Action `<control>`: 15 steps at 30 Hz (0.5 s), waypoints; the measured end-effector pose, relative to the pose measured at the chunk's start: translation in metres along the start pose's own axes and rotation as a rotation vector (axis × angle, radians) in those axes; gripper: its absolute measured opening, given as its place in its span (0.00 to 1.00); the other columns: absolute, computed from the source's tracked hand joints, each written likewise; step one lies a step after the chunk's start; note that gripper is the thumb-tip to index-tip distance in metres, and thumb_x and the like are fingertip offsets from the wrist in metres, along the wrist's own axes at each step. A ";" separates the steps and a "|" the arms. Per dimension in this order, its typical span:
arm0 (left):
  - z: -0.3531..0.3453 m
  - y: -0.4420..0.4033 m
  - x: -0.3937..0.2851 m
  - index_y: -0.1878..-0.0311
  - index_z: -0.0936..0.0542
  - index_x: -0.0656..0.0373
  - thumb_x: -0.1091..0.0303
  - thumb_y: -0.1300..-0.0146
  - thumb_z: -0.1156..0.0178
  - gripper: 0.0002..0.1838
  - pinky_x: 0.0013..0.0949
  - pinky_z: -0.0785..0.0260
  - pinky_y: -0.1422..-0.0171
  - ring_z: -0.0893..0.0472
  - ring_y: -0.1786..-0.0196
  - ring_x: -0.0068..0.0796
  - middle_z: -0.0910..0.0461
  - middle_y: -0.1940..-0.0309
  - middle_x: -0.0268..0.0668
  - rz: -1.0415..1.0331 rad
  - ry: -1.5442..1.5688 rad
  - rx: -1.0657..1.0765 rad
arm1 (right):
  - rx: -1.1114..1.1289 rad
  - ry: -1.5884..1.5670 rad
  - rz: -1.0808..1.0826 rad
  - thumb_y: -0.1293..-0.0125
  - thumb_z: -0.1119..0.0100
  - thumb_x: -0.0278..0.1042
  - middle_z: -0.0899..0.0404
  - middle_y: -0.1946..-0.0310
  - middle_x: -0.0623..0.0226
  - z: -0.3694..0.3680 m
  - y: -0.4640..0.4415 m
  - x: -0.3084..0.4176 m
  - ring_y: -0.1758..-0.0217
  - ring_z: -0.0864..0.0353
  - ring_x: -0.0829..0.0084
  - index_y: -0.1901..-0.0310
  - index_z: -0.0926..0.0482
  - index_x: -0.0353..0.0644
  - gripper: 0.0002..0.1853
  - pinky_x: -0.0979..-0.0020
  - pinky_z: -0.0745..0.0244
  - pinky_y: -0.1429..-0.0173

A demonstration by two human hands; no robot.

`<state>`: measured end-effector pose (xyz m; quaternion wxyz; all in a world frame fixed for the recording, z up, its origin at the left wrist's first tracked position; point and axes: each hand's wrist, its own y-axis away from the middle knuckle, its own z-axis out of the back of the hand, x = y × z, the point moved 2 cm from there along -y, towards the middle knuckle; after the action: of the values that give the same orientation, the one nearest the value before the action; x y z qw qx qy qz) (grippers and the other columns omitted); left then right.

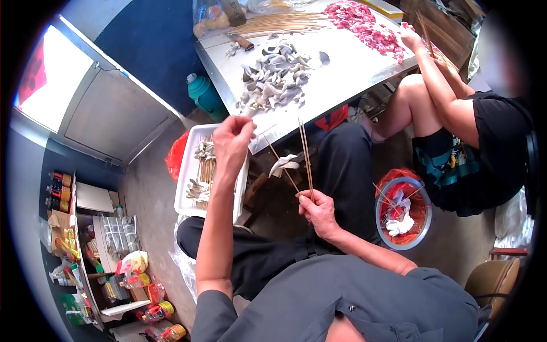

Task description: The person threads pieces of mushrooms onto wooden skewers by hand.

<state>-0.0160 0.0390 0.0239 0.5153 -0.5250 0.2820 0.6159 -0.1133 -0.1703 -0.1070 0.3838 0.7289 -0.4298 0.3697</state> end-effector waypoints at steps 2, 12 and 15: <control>-0.014 -0.029 0.002 0.61 0.18 0.65 0.71 0.42 0.38 0.08 0.25 0.29 0.64 0.21 0.70 0.19 0.19 0.72 0.33 -0.256 -0.190 -0.040 | -0.017 -0.012 0.001 0.32 0.43 0.31 0.25 0.80 0.76 0.002 0.000 -0.001 0.81 0.36 0.89 0.59 0.20 0.39 0.07 0.83 0.43 0.77; -0.055 -0.083 0.021 0.65 0.19 0.58 0.67 0.50 0.39 0.09 0.41 0.31 0.56 0.21 0.63 0.44 0.22 0.70 0.42 -0.549 -0.821 0.017 | -0.031 0.024 -0.010 0.32 0.44 0.32 0.25 0.80 0.75 0.007 0.003 0.002 0.81 0.35 0.89 0.59 0.20 0.39 0.07 0.83 0.42 0.77; -0.044 -0.074 0.017 0.67 0.19 0.59 0.68 0.49 0.40 0.08 0.37 0.29 0.61 0.20 0.69 0.39 0.21 0.74 0.41 -0.517 -0.749 -0.034 | -0.035 0.019 -0.007 0.32 0.44 0.32 0.25 0.80 0.75 0.008 0.003 0.001 0.81 0.35 0.89 0.59 0.20 0.39 0.07 0.83 0.41 0.77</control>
<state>0.0695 0.0287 0.0092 0.7098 -0.3276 -0.0741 0.6191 -0.1142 -0.1786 -0.1085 0.4018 0.7199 -0.4301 0.3679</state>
